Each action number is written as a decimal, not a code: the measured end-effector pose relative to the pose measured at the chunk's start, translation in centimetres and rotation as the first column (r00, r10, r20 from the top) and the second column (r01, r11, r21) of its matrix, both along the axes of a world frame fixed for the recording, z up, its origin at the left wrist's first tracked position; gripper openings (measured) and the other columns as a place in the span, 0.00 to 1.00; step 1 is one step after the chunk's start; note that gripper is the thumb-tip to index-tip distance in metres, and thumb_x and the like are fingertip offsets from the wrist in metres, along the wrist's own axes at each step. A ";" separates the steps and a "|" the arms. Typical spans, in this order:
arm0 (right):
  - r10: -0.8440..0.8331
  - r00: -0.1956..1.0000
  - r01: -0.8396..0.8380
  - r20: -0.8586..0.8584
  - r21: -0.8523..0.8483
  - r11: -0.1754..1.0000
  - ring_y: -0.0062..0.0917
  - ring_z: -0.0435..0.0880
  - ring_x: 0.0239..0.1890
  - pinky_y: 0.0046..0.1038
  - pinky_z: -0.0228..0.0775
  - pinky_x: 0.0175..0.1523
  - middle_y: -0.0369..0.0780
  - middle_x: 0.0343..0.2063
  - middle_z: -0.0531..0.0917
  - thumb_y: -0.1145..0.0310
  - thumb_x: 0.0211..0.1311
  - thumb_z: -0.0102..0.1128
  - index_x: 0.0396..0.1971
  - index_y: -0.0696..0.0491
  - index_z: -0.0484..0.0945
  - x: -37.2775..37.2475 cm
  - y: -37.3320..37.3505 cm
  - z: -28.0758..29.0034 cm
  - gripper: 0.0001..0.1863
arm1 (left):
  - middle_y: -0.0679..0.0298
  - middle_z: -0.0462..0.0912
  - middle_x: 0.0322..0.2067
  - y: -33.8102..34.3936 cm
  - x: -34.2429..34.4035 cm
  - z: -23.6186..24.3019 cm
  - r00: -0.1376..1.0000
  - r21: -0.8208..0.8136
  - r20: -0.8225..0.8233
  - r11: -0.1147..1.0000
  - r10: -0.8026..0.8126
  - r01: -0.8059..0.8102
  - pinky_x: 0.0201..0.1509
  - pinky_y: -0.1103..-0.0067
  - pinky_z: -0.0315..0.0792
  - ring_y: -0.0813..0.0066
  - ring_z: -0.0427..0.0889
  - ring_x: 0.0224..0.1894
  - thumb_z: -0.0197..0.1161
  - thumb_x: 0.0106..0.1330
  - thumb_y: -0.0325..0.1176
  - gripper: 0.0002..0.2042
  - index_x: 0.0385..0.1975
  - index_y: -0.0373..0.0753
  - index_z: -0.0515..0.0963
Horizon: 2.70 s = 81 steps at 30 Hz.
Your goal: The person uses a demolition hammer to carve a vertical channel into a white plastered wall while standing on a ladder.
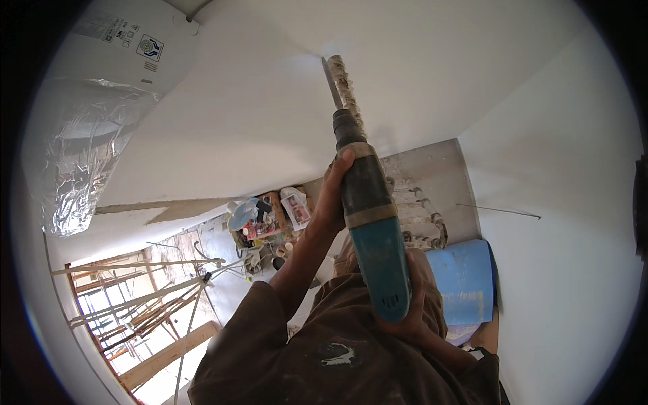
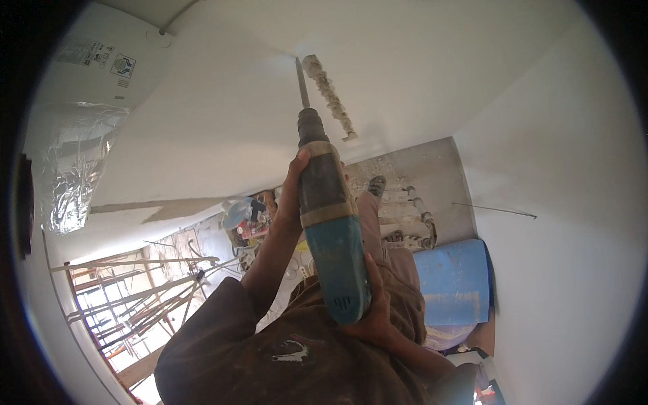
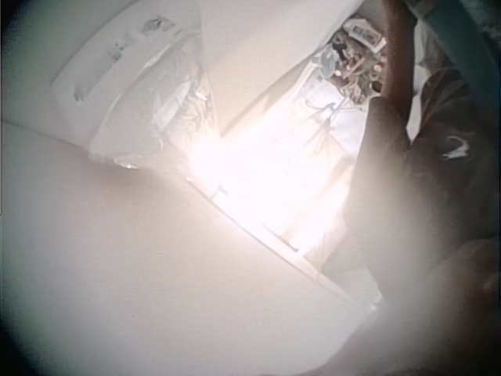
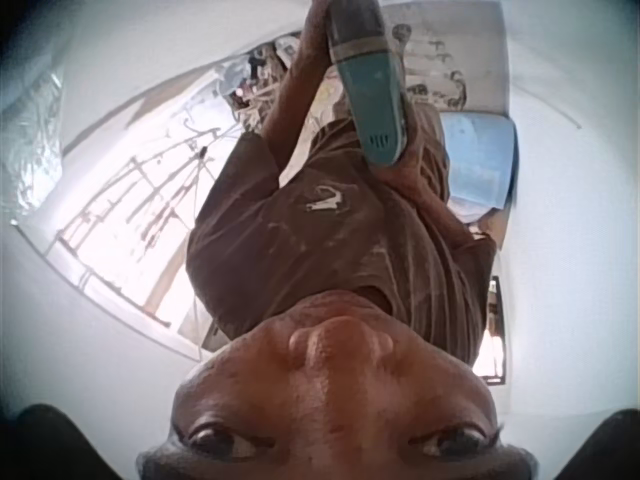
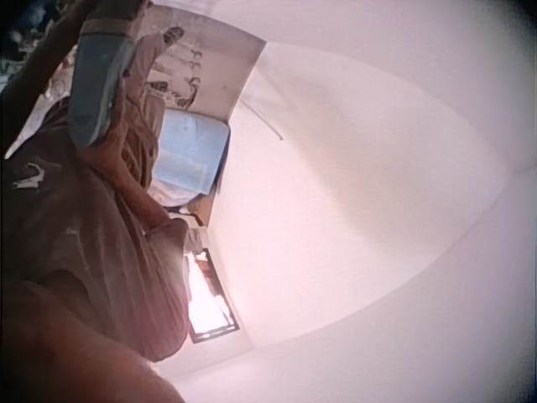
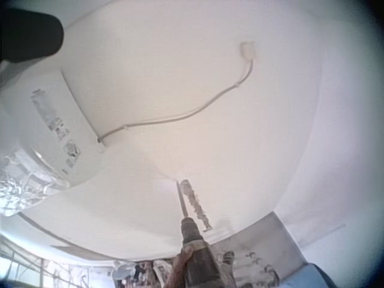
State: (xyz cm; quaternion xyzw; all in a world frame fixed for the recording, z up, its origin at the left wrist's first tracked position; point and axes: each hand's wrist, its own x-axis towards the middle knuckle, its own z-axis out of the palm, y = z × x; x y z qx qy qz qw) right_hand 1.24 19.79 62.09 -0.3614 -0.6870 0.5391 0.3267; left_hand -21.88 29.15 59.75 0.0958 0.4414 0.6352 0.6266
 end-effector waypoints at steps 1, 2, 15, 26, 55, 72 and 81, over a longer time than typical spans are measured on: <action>0.010 1.000 -0.010 -0.010 -0.008 1.000 0.44 0.80 0.55 0.38 0.72 0.58 0.55 0.55 0.76 0.67 0.40 0.78 0.71 0.57 0.45 -0.1 0.1 0.1 0.61 | 0.55 0.79 0.36 0.1 -0.1 0.0 1.000 0.010 0.018 1.000 -0.004 0.004 0.42 0.67 0.82 0.62 0.84 0.38 0.55 0.66 0.58 0.28 0.48 0.35 0.72; 0.018 1.000 -0.018 -0.022 -0.019 1.000 0.43 0.79 0.56 0.38 0.72 0.59 0.55 0.56 0.75 0.68 0.40 0.78 0.72 0.57 0.44 -0.1 0.1 0.1 0.61 | 0.55 0.80 0.36 0.1 -0.3 -0.1 0.999 0.017 0.035 1.000 -0.010 0.010 0.42 0.67 0.82 0.62 0.84 0.38 0.55 0.65 0.58 0.29 0.48 0.35 0.72; 0.076 0.995 -0.090 -0.064 -0.252 0.964 0.35 0.69 0.64 0.33 0.64 0.64 0.49 0.62 0.65 0.78 0.47 0.67 0.73 0.54 0.40 0.4 3.7 2.2 0.56 | 0.61 0.79 0.38 2.4 0.0 0.2 0.997 0.037 0.072 0.999 -0.036 0.033 0.48 0.73 0.78 0.71 0.81 0.40 0.60 0.65 0.56 0.26 0.48 0.37 0.72; 0.009 1.000 -0.007 0.026 -0.091 0.996 0.42 0.67 0.66 0.38 0.60 0.68 0.55 0.63 0.64 0.71 0.45 0.74 0.71 0.62 0.42 5.4 1.8 1.2 0.58 | 0.61 0.79 0.39 1.8 4.2 1.4 0.998 0.020 0.022 0.998 -0.065 0.064 0.48 0.73 0.79 0.71 0.81 0.40 0.58 0.66 0.57 0.27 0.50 0.37 0.71; -0.005 0.995 0.015 0.100 -0.098 0.995 0.44 0.73 0.62 0.39 0.65 0.63 0.52 0.61 0.70 0.68 0.41 0.77 0.70 0.58 0.50 6.0 2.0 0.5 0.57 | 0.60 0.78 0.40 1.3 3.2 0.7 0.999 0.032 0.017 0.998 -0.050 0.049 0.50 0.71 0.77 0.70 0.81 0.43 0.58 0.66 0.56 0.27 0.53 0.38 0.69; 0.019 0.999 -0.022 -0.042 -0.064 0.998 0.43 0.72 0.64 0.37 0.64 0.65 0.55 0.60 0.71 0.68 0.37 0.78 0.70 0.60 0.51 3.6 3.8 2.3 0.59 | 0.62 0.78 0.37 2.5 0.9 1.1 0.992 0.044 0.018 0.992 -0.121 0.120 0.46 0.74 0.79 0.73 0.81 0.39 0.58 0.66 0.57 0.26 0.48 0.37 0.71; -0.026 0.994 0.007 -0.106 -0.174 0.985 0.42 0.69 0.64 0.35 0.61 0.66 0.52 0.60 0.69 0.73 0.42 0.70 0.70 0.60 0.52 2.2 5.5 1.1 0.53 | 0.54 0.81 0.35 4.8 1.0 2.1 0.995 -0.026 -0.049 0.996 -0.085 0.084 0.47 0.66 0.80 0.62 0.84 0.39 0.52 0.67 0.61 0.29 0.46 0.36 0.72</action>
